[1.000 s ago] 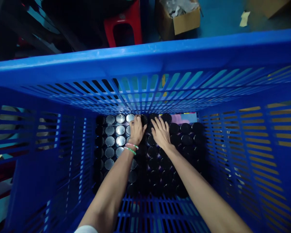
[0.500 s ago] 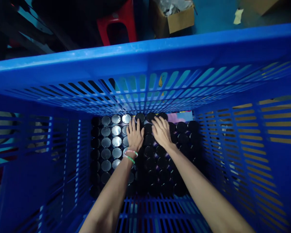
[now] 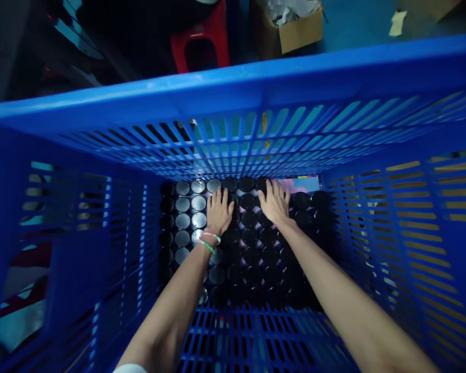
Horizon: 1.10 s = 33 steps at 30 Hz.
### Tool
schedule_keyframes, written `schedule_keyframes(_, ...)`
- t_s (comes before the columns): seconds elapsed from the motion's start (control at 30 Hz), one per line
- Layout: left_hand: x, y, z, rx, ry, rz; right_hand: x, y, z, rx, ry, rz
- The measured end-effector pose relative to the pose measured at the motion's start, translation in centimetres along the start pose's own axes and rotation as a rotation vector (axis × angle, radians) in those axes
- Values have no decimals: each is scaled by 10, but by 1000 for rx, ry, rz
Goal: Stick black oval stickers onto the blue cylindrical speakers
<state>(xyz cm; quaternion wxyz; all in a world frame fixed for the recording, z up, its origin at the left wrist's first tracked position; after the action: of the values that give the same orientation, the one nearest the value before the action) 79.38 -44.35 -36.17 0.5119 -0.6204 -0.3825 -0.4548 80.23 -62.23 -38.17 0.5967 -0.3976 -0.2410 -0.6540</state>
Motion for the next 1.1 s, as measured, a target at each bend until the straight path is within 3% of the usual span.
schedule_keyframes(0.1,50,-28,0,-29,-24,20,13,-26,44,56,129,-44)
schedule_keyframes(0.2,128,-74,8,-16,-39,-6,26,-60,120,196,330,-55)
schedule_keyframes(0.27,188,-109,25,26,-54,-57,37,-77,179,291,481,-89)
schedule_keyframes(0.33,246,-147,55,70,-79,-130,49,-87,238,372,623,-115)
schedule_keyframes(0.43,321,-214,121,152,-154,-314,63,-100,325,520,768,-72)
schedule_keyframes(0.53,370,-280,201,327,-151,-667,71,-115,407,726,795,74)
schedule_keyframes(0.57,379,-295,227,397,-56,-723,72,-120,432,816,765,142)
schedule_keyframes(0.63,388,-313,274,493,125,-712,70,-128,479,1021,648,266)
schedule_keyframes(0.7,389,-314,310,505,233,-593,63,-128,518,1177,495,359)
schedule_keyframes(0.8,385,-298,345,420,262,-315,49,-117,556,1192,350,496)
schedule_keyframes(0.87,384,-284,359,338,252,-135,41,-110,567,1151,328,561)
schedule_keyframes(0.93,385,-274,369,259,272,-38,39,-107,569,1134,352,557)
schedule_keyframes(1.03,388,-265,380,209,335,-35,42,-110,557,1087,453,470)
schedule_keyframes(1.1,389,-267,383,217,358,-64,49,-113,535,1036,545,366)
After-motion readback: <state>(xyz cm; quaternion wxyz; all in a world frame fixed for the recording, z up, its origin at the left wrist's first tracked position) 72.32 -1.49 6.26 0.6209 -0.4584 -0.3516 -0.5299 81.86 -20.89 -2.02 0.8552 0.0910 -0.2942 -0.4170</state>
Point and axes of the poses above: each hand's wrist, its own y-axis towards the middle knuckle, its own x-axis out of the back of the hand, z = x × y, the point moved 2 cm from there along y, towards the middle knuckle, and after that the axes turned 12 degrees about y, right-handed, at the moved point
